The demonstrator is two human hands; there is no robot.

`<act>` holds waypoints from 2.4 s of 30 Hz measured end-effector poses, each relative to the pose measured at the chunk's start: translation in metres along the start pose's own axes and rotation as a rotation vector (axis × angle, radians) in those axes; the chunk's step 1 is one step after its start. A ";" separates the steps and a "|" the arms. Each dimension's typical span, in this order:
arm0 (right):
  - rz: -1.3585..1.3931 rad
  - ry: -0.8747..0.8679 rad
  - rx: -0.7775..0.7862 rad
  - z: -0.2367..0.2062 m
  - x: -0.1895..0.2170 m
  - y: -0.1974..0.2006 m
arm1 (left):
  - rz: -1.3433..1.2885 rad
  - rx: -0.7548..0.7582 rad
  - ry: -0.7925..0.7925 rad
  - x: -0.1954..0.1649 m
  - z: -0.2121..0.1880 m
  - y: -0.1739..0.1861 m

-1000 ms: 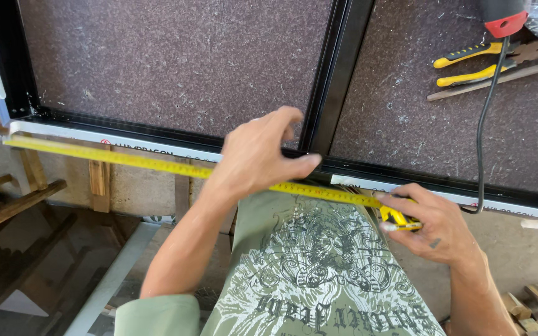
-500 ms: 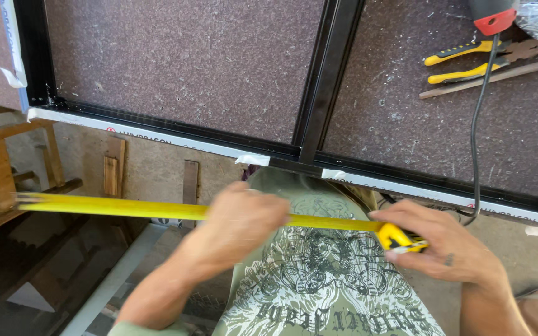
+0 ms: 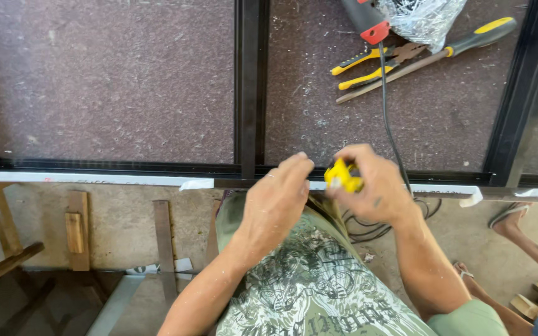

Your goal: The person measures the rails of a black window or door frame with a yellow tape measure, holding the tape along the frame edges and reading the scale. They mark measured positions on the frame with a pencil and repeat the measuring and marking on different sides of the frame.

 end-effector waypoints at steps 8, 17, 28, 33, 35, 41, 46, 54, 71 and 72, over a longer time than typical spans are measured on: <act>-0.637 0.237 -0.420 0.032 0.013 0.000 | 0.210 -0.144 0.140 0.064 -0.036 0.107; 1.139 0.214 -0.456 -0.076 0.003 -0.037 | -0.079 0.093 0.138 0.101 -0.116 0.073; 0.698 0.089 -0.287 -0.049 0.065 -0.127 | -0.371 0.216 0.329 0.143 -0.138 0.045; 0.439 0.089 -0.365 -0.035 0.080 -0.129 | -0.695 0.108 0.748 0.170 -0.157 0.028; 0.359 0.111 -0.390 -0.033 0.083 -0.132 | -0.853 0.055 0.870 0.177 -0.162 0.017; 0.292 0.087 -0.451 -0.033 0.083 -0.133 | -1.067 -0.155 0.831 0.180 -0.155 0.013; 0.259 0.080 -0.458 -0.032 0.085 -0.134 | -0.971 -0.119 0.823 0.182 -0.155 0.018; 0.244 0.094 -0.465 -0.030 0.090 -0.132 | -0.918 -0.091 0.830 0.183 -0.155 0.019; 0.214 0.090 -0.470 -0.030 0.090 -0.132 | -0.938 -0.111 0.840 0.176 -0.143 0.025; 0.215 0.092 -0.465 -0.030 0.090 -0.132 | -0.934 -0.109 0.837 0.174 -0.141 0.026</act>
Point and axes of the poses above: each hand's wrist, its own z-axis towards the middle knuckle, its own y-axis out of the back of the hand, x = y × z, the point moved 8 cm from there along z, towards the middle knuckle, and after that the axes turned 7 degrees about -y, right-handed, at the moved point
